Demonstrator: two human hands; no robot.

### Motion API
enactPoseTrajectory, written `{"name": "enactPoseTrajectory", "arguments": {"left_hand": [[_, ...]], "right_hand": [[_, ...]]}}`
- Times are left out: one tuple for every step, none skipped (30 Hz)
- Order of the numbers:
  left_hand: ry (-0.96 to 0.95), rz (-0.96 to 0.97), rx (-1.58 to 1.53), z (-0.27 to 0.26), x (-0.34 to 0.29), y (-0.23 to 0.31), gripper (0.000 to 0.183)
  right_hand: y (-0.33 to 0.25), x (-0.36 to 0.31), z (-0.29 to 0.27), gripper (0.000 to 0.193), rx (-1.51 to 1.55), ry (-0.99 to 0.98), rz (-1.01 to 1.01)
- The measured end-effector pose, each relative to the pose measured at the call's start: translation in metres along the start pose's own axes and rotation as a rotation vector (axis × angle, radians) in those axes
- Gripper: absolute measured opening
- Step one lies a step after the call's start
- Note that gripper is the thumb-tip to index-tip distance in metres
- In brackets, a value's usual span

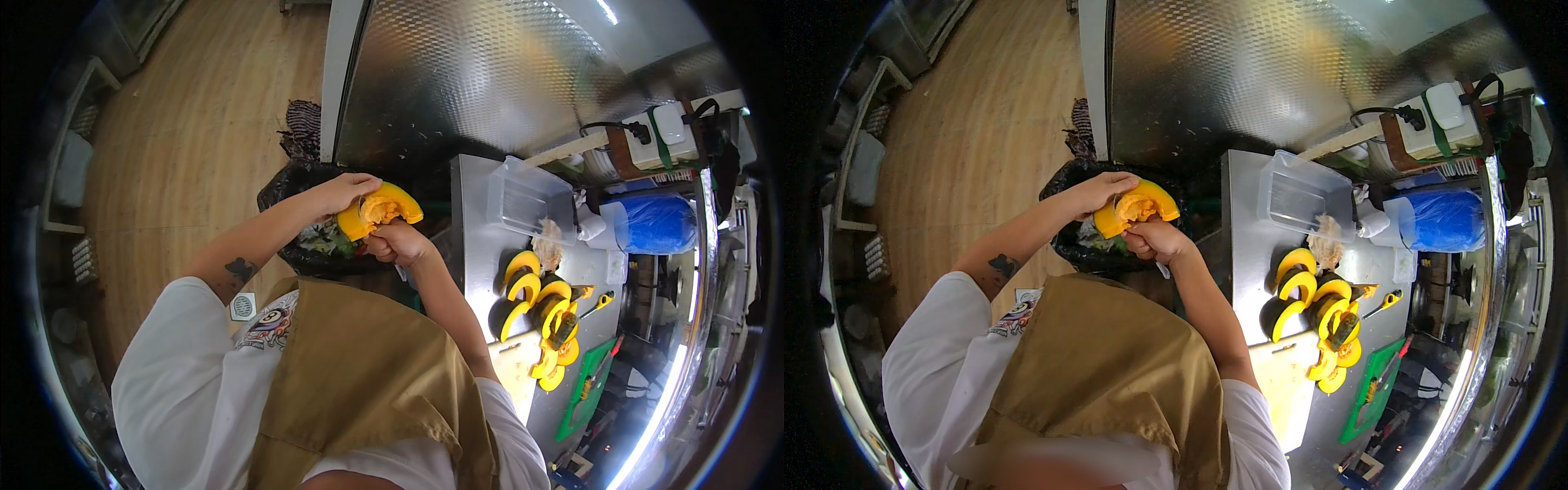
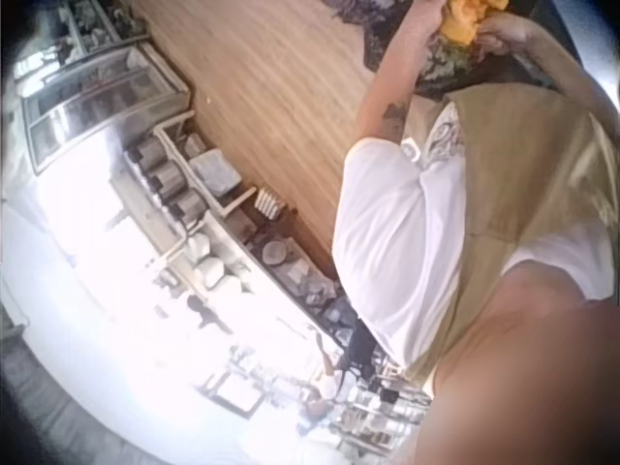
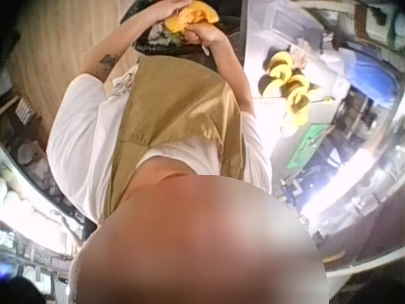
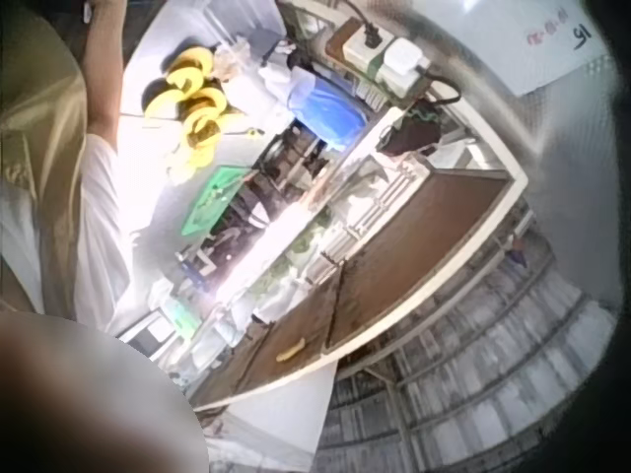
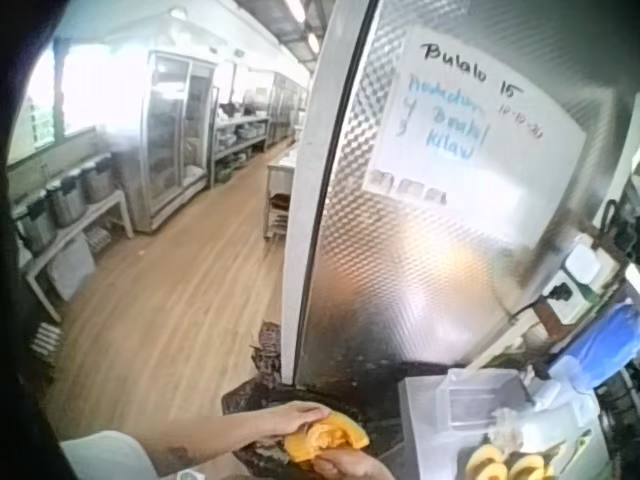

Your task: The person scoops seeds and pulp from multiple pumpkin wedges using a spoon. The person holds each wedge, removes the interior contents into a bin, and places the cleaned wedge on a cutting board.

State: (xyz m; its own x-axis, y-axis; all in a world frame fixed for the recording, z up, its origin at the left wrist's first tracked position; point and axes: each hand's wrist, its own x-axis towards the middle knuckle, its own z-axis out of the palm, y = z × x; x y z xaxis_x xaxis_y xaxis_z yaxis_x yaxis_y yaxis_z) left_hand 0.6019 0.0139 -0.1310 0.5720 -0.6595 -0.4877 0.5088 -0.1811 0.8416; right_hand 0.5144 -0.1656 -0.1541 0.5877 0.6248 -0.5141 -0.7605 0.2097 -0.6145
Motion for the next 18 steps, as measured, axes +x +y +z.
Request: {"name": "enactPoseTrajectory", "arguments": {"left_hand": [[0.016, -0.007, 0.026, -0.004, 0.003, -0.003, 0.044], [0.033, -0.020, 0.052, -0.007, 0.006, -0.007, 0.045], [0.046, -0.056, 0.022, -0.011, 0.007, -0.013, 0.046], [0.062, -0.094, -0.009, -0.015, 0.008, -0.019, 0.047], [0.079, -0.130, -0.039, -0.021, 0.012, -0.026, 0.047], [0.102, -0.231, -0.020, -0.024, 0.016, -0.036, 0.047], [0.128, -0.329, -0.001, -0.028, 0.019, -0.049, 0.047], [0.154, -0.433, 0.014, -0.034, 0.022, -0.065, 0.047], [0.035, -0.420, -0.025, -0.036, 0.030, -0.082, 0.046], [0.207, -0.422, -0.054, -0.046, 0.029, -0.104, 0.046], [0.362, -0.422, -0.070, -0.054, 0.029, -0.127, 0.045], [0.524, -0.422, -0.050, -0.065, 0.033, -0.145, 0.045], [0.670, -0.356, -0.003, -0.077, 0.039, -0.158, 0.045], [0.823, -0.332, 0.075, -0.086, 0.040, -0.173, 0.045], [0.927, -0.187, 0.342, -0.096, 0.038, -0.183, 0.044], [1.023, -0.079, 0.604, -0.103, 0.038, -0.187, 0.043], [1.061, 0.012, 0.678, -0.105, 0.036, -0.188, 0.041], [1.095, 0.083, 0.739, -0.106, 0.033, -0.183, 0.040]], "right_hand": [[0.004, 0.005, -0.001, 0.009, 0.026, -0.030, -0.034], [0.007, 0.010, -0.002, 0.009, 0.030, 0.026, 0.001], [0.011, 0.015, -0.002, 0.010, 0.050, 0.040, 0.006], [0.013, 0.020, -0.003, 0.011, 0.063, 0.079, 0.022], [0.016, 0.025, -0.002, 0.012, 0.064, 0.073, 0.022], [0.020, 0.028, -0.001, 0.014, 0.063, 0.093, 0.032], [0.021, 0.034, -0.002, 0.015, 0.059, 0.156, 0.065], [0.023, 0.039, -0.004, 0.016, 0.069, 0.159, 0.039], [0.023, 0.046, -0.007, 0.017, 0.078, 0.206, 0.038], [0.028, 0.050, -0.008, 0.019, 0.083, 0.235, 0.078], [0.026, 0.056, -0.017, 0.018, -0.025, 0.221, 0.040], [0.026, 0.060, -0.026, 0.020, -0.058, 0.236, -0.009], [0.023, 0.070, -0.036, 0.020, -0.267, 0.388, 0.063], [0.028, 0.077, -0.042, 0.021, -0.470, 0.475, 0.069], [0.038, 0.083, -0.045, 0.021, -0.831, 0.555, 0.139], [0.045, 0.090, -0.046, 0.023, -1.208, 0.638, 0.169], [0.053, 0.094, -0.046, 0.025, -1.568, 0.695, 0.294], [0.059, 0.094, -0.047, 0.026, -1.491, 0.741, 0.258]]}}
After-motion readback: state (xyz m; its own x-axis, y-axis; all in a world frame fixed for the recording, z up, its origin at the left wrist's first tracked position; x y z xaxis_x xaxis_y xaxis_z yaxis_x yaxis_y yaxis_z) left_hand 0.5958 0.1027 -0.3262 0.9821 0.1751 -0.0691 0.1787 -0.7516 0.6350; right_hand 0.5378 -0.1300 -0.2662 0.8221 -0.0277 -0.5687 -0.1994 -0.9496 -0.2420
